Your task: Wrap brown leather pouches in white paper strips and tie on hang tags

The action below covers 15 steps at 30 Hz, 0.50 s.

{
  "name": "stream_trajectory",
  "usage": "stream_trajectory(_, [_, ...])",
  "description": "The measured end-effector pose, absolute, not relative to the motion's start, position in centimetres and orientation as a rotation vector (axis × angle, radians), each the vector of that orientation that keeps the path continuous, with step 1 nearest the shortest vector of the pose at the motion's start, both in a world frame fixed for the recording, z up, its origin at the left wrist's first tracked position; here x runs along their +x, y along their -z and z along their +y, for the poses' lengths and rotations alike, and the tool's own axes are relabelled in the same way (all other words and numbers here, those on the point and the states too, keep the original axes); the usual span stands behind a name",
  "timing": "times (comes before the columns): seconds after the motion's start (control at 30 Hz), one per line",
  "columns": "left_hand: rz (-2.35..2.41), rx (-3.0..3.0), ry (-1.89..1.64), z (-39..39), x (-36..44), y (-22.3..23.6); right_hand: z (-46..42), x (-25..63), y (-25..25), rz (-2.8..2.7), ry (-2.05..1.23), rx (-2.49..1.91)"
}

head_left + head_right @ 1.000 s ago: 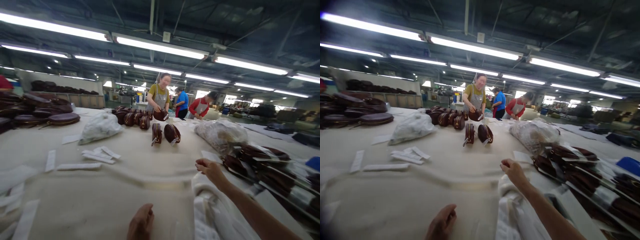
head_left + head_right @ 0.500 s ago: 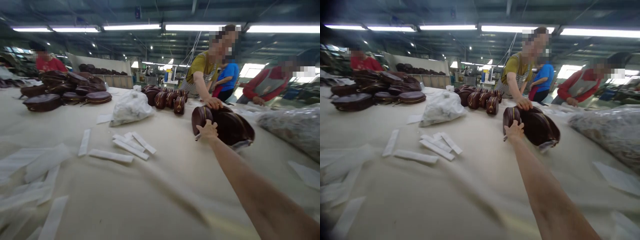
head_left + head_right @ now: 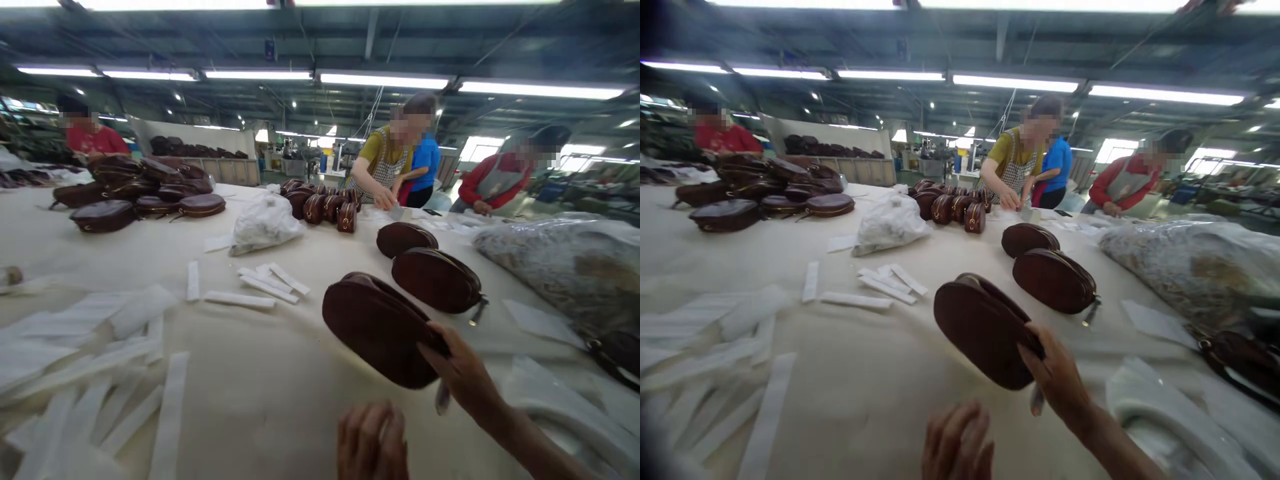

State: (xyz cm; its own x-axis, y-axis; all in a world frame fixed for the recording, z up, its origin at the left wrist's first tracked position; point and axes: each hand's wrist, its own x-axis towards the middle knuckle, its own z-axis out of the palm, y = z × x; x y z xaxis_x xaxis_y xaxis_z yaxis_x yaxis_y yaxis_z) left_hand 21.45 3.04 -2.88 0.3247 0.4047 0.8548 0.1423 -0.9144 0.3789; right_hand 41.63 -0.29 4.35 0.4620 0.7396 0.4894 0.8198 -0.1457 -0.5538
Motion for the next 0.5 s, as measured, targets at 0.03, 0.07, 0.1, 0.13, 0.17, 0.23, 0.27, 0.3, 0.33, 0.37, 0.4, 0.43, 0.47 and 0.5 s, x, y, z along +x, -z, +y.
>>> stream_trajectory(0.03, [0.551,2.37,-1.747,3.4,20.3,1.1,-3.3,39.7,-4.5,-1.384,0.13,-1.854])
stream_trajectory(0.07, [0.516,2.402,-1.767,3.7,19.0,-0.6,-6.2,37.8,-4.5,-1.452,0.128,-1.811])
stream_trajectory(0.1, [0.474,2.414,-1.782,3.7,17.5,-2.3,-8.8,36.0,-4.4,-1.497,0.12,-1.783])
stream_trajectory(0.13, [0.396,2.456,-1.709,3.7,15.9,-3.7,-11.1,34.3,-4.2,-1.538,0.112,-1.754])
stream_trajectory(0.17, [0.277,2.509,-1.602,3.4,14.4,-4.7,-13.0,32.8,-3.9,-1.577,0.102,-1.724])
stream_trajectory(0.23, [0.072,2.597,-1.418,2.6,11.7,-5.9,-15.8,30.5,-3.2,-1.644,0.078,-1.662])
stream_trajectory(0.27, [-0.001,2.641,-1.336,2.1,10.7,-6.1,-16.7,29.6,-2.8,-1.671,0.065,-1.637])
stream_trajectory(0.3, [-0.042,2.676,-1.273,1.6,9.9,-6.1,-17.4,29.0,-2.4,-1.686,0.051,-1.631])
stream_trajectory(0.33, [-0.044,2.707,-1.214,1.2,9.4,-6.1,-17.9,28.6,-2.1,-1.688,0.038,-1.64])
stream_trajectory(0.37, [-0.021,2.735,-1.163,1.0,9.1,-6.0,-18.1,28.5,-1.8,-1.676,0.028,-1.665])
stream_trajectory(0.4, [0.009,2.761,-1.112,1.0,9.0,-6.0,-18.3,28.5,-1.7,-1.66,0.016,-1.701])
stream_trajectory(0.43, [0.035,2.785,-1.063,1.1,9.1,-6.0,-18.3,28.7,-1.7,-1.649,0.006,-1.738])
stream_trajectory(0.47, [0.06,2.809,-1.007,1.3,9.3,-6.1,-18.3,28.8,-1.8,-1.643,0.005,-1.771])
stream_trajectory(0.5, [0.083,2.838,-0.937,1.6,9.6,-6.3,-18.2,29.0,-2.0,-1.638,0.031,-1.801])
